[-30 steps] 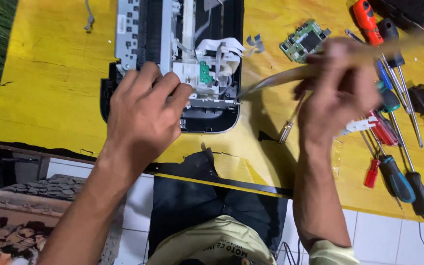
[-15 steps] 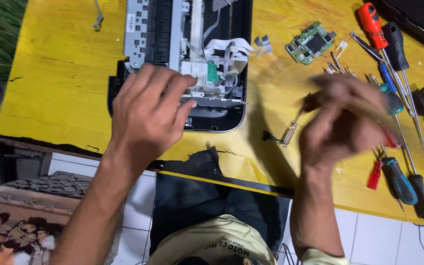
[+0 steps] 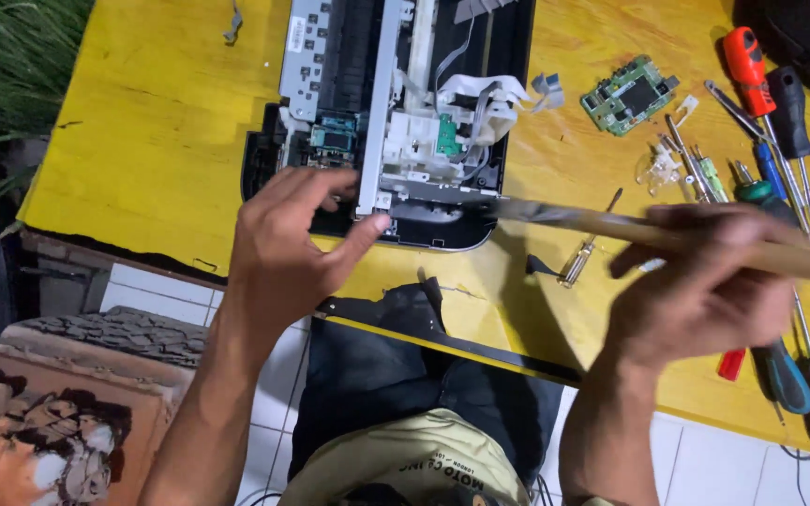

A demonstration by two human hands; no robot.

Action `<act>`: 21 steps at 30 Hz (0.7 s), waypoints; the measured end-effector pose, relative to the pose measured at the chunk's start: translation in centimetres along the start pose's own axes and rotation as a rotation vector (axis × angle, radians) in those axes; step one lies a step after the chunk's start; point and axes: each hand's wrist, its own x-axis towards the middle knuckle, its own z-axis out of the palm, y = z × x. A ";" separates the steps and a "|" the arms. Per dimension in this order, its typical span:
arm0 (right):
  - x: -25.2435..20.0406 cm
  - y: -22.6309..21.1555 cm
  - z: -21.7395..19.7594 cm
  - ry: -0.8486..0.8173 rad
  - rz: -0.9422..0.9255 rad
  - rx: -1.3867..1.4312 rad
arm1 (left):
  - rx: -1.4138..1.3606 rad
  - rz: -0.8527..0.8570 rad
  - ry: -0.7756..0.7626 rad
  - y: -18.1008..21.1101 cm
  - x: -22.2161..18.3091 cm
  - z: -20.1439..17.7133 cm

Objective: Cleaning internal printer components with a brush and installing them into the printer chassis.

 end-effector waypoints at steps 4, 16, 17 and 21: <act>0.6 0.3 -1.0 0.123 0.243 0.145 | 0.101 0.212 0.080 0.4 -0.4 1.2; -2.0 0.2 -1.0 0.156 0.187 0.270 | 0.064 0.150 0.144 0.4 -1.1 2.1; -2.5 -0.1 -0.7 0.166 0.221 0.211 | 0.057 0.142 0.143 0.4 -1.1 2.1; -3.6 -2.5 2.1 -0.189 0.074 0.210 | 0.057 0.118 0.136 0.0 -1.3 2.4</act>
